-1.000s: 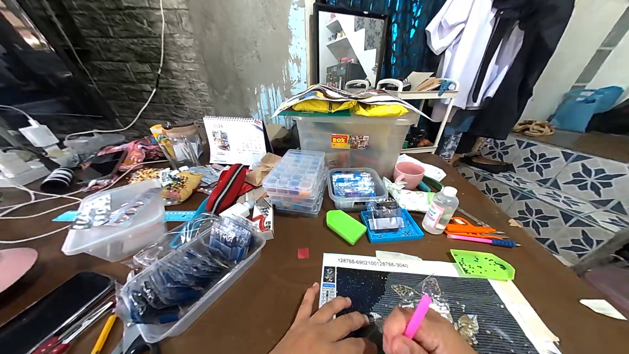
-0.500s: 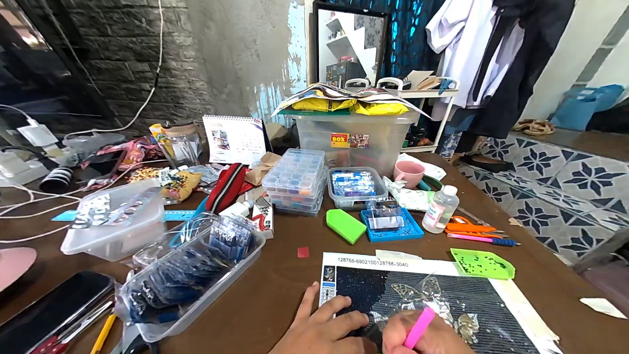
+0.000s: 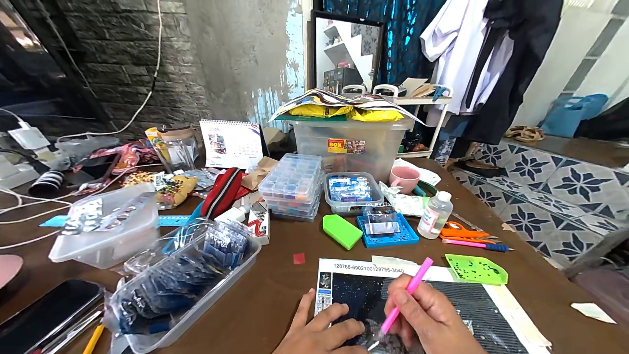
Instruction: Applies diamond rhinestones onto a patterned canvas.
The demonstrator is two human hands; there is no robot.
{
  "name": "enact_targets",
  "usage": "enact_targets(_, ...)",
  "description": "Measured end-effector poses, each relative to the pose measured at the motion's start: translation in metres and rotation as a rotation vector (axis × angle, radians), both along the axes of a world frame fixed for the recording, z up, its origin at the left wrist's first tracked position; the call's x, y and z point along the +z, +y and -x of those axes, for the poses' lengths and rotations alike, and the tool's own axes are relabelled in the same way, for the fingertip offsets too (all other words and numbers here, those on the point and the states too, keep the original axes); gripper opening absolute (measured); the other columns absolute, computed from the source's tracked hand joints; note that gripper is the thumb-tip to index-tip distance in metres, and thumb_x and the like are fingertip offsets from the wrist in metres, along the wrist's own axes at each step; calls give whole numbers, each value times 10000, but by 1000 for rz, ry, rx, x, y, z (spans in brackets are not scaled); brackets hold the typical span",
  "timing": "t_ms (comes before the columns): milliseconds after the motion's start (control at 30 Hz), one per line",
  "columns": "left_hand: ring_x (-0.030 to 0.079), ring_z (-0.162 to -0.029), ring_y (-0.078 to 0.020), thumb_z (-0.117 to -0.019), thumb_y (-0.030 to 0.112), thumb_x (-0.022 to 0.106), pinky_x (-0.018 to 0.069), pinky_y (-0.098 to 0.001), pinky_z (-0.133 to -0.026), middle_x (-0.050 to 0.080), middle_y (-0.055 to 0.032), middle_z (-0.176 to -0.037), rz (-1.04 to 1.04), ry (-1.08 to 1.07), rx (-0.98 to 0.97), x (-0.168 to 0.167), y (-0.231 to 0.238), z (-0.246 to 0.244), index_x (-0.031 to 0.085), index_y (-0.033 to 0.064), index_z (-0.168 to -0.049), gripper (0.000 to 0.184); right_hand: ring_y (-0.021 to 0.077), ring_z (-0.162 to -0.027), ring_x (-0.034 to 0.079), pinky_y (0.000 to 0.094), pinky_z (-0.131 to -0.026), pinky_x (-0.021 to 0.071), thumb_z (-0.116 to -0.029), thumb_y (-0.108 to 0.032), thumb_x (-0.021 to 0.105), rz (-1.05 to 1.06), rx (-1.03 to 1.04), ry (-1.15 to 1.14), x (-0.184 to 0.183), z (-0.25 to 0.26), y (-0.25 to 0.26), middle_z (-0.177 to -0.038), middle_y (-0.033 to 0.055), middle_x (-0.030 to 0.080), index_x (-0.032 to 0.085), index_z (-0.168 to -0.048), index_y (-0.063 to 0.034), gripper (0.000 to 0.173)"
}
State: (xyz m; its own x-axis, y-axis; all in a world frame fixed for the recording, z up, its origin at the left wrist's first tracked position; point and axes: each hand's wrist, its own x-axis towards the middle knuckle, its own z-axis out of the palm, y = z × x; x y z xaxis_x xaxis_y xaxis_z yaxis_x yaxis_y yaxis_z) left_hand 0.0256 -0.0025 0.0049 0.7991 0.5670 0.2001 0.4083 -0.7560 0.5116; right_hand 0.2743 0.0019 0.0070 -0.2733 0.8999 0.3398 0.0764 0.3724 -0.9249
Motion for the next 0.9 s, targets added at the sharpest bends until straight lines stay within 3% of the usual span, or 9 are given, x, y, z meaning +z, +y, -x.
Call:
enact_targets(200, 432, -1442, -428, -926, 537, 656, 92, -783, -1140, 595, -166, -1447, 1, 16, -7, -2, 1, 1, 700, 66, -1288, 595, -36, -548, 567, 145, -492, 479, -1066, -125, 482, 77, -162, -5, 1, 3, 5, -733, -105, 643, 600, -974, -116, 150)
enact_targets(600, 448, -1428, -440, -906, 513, 682, 89, -791, -1134, 611, -171, -1431, 8, -9, 6, -2, 0, 1, 719, 60, -1260, 576, -37, -594, 585, 157, -548, 507, -1059, -122, 501, -23, -137, -130, -2, 4, 4, -757, -59, 650, 625, -980, -38, 169)
enact_targets(900, 436, -1438, -437, -914, 521, 673, 80, -788, -1137, 598, -170, -1446, 16, 9, 4, -1, 0, 0, 708, 60, -1275, 587, -47, -599, 581, 148, -550, 500, -1058, -118, 510, -49, -119, -124, -4, 5, 4, -757, -65, 648, 627, -984, -37, 160)
